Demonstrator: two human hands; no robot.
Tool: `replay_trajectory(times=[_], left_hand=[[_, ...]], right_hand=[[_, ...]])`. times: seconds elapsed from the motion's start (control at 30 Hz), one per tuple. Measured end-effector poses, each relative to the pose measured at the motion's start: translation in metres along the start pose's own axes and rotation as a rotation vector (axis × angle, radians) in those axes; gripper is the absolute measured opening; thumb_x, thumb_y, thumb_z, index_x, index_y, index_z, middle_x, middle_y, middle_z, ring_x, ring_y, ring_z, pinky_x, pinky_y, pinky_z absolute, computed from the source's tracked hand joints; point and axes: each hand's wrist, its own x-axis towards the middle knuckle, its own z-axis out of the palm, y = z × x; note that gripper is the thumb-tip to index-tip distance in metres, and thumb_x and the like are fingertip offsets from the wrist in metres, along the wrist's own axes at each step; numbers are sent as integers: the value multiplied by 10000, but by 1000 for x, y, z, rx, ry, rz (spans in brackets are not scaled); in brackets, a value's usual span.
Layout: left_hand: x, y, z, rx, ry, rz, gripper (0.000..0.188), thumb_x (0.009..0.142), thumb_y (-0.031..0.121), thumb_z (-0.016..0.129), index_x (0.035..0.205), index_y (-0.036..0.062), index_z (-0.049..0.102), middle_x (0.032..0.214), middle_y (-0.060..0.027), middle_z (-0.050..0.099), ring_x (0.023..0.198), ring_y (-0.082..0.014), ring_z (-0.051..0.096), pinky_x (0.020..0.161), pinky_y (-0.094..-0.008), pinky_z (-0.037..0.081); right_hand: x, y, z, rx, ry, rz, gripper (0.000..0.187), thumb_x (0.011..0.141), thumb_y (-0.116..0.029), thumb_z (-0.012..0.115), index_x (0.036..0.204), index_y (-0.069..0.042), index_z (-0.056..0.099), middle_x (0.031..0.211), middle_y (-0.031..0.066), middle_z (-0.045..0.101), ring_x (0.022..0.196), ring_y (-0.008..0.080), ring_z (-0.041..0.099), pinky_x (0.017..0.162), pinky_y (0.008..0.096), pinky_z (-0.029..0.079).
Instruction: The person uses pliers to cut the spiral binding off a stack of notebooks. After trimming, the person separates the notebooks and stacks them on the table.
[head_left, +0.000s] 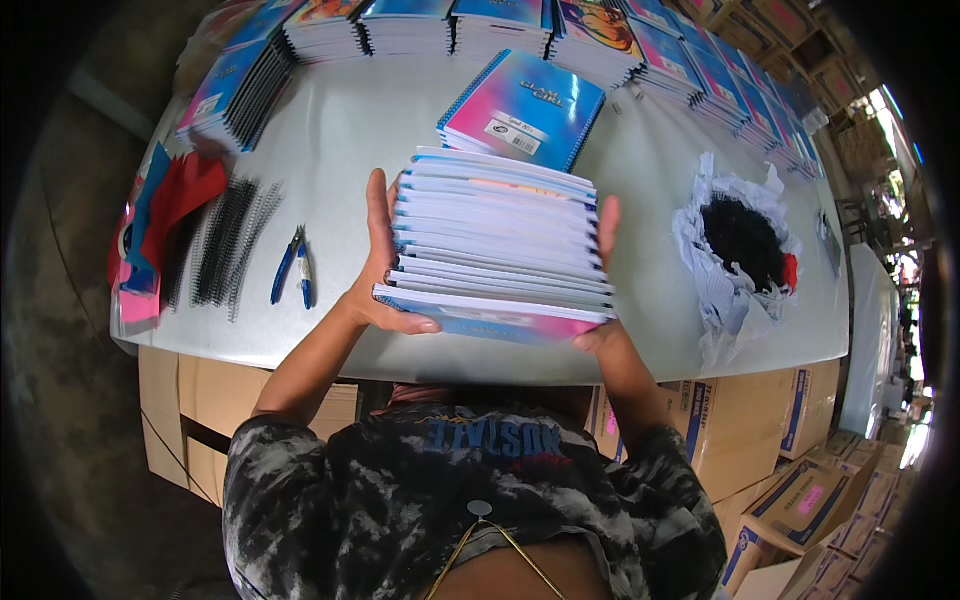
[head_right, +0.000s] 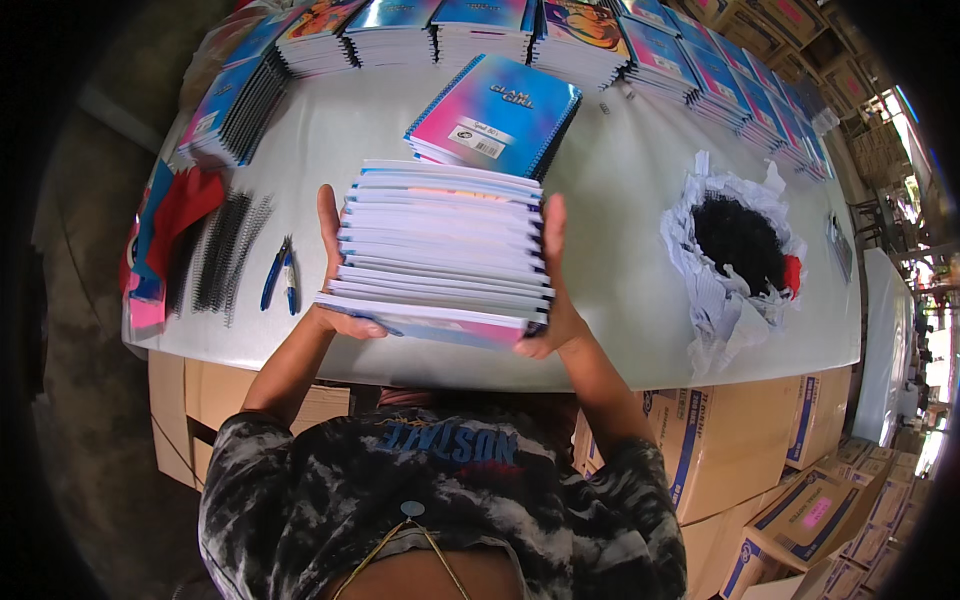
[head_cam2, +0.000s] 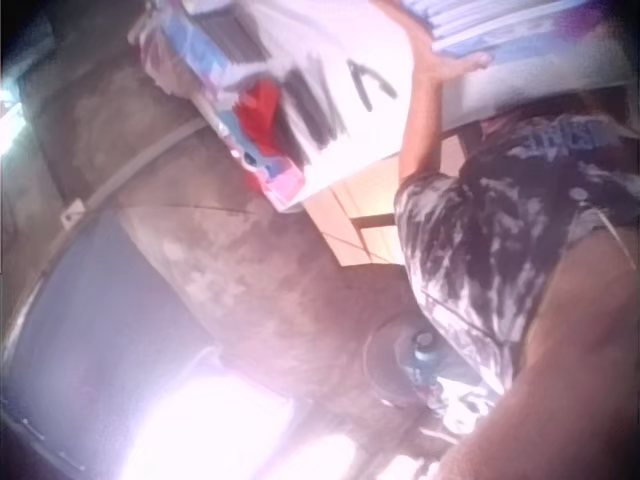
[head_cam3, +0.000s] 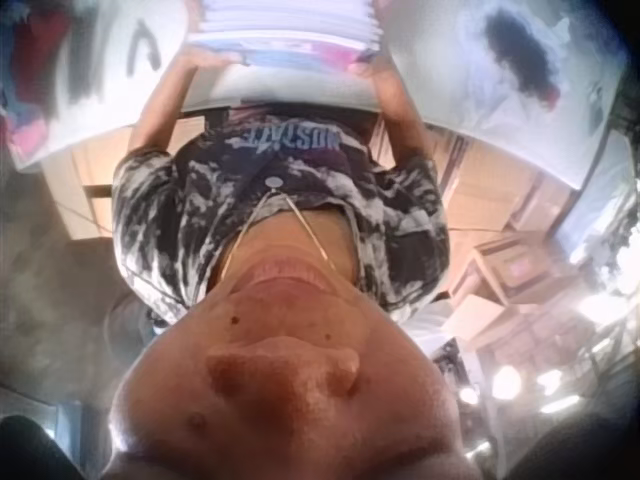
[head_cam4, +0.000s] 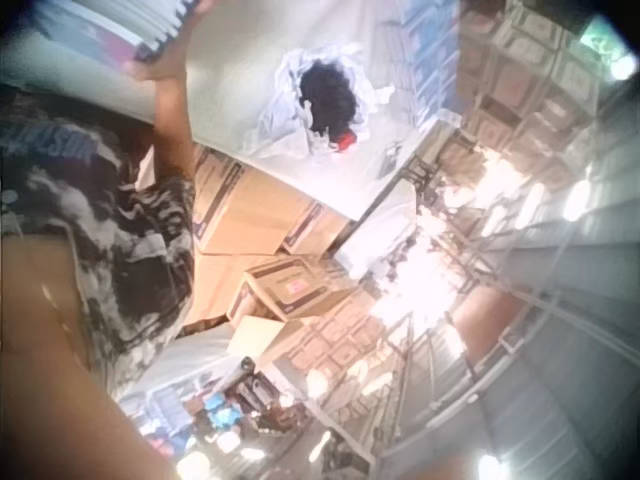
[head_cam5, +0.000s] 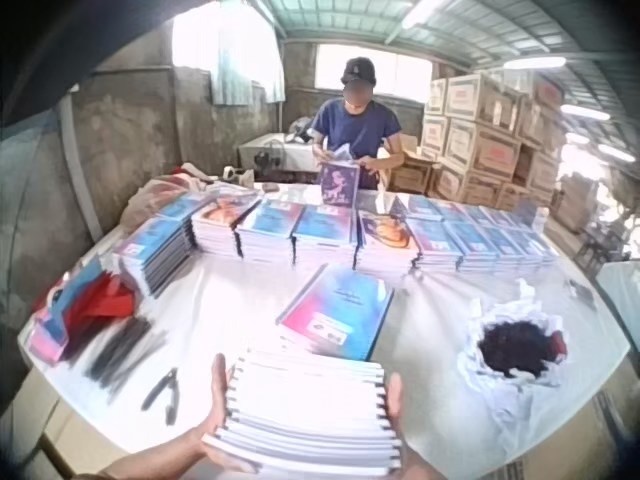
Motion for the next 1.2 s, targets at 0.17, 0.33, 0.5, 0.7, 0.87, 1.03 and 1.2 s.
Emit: replay_trajectory(times=[0.17, 0.33, 0.5, 0.7, 0.87, 1.03, 1.2], left_hand=[[-1, -3, -5, 88, 5, -80, 1635, 312, 613, 865, 1402, 123, -252, 1462, -270, 51, 1365, -392, 140, 1088, -486, 160], [-9, -11, -13, 60, -111, 17, 1634, 317, 606, 868, 1399, 113, -253, 1461, -267, 49, 1364, -393, 144, 1089, -479, 171], [-8, -17, -3, 12, -105, 77, 1632, 327, 567, 882, 1389, 107, -268, 1462, -248, 53, 1361, -384, 170, 1090, -464, 190], [-12, -16, -8, -93, -108, -27, 1642, 322, 529, 896, 1381, 107, -286, 1462, -227, 63, 1366, -372, 169, 1092, -459, 191], [-10, -15, -21, 109, -275, 62, 1642, 344, 535, 894, 1360, 94, -318, 1473, -240, -21, 1379, -380, 96, 1100, -467, 151], [-33, -24, -25, 296, -454, -116, 1629, 399, 517, 891, 1306, 47, -378, 1472, -268, -90, 1388, -384, 3, 1112, -477, 96], [-34, -29, -25, 301, -416, -352, 1502, 458, 416, 872, 1358, -4, -254, 1458, -262, 35, 1373, -365, 79, 1119, -437, 117]], right_hand=[[-6, 10, -5, -38, -68, 27, 1485, 514, -560, 835, 1391, -127, -282, 1504, 169, 17, 1392, 324, 86, 1099, 458, 117], [-2, 16, 0, -30, -14, -126, 1358, 533, -470, 846, 1445, -92, -86, 1481, 177, 135, 1366, 324, 165, 1091, 441, 154], [1, 17, -6, -58, -39, -91, 1293, 537, -447, 838, 1432, -81, -23, 1459, 176, 175, 1342, 316, 198, 1081, 437, 175], [1, 17, -12, -84, -81, -21, 1218, 543, -420, 827, 1415, -69, 53, 1433, 174, 223, 1314, 308, 239, 1068, 433, 200], [-11, 4, -19, -131, -247, 176, 1156, 548, -397, 819, 1402, -59, 117, 1411, 172, 263, 1291, 300, 272, 1058, 430, 221], [-24, 3, -34, -242, -500, 375, 1096, 553, -375, 810, 1388, -48, 180, 1389, 170, 303, 1268, 293, 306, 1047, 426, 242], [-36, 30, -62, -375, -751, 462, 1038, 557, -352, 802, 1374, -38, 244, 1367, 169, 343, 1245, 286, 339, 1037, 423, 263]])
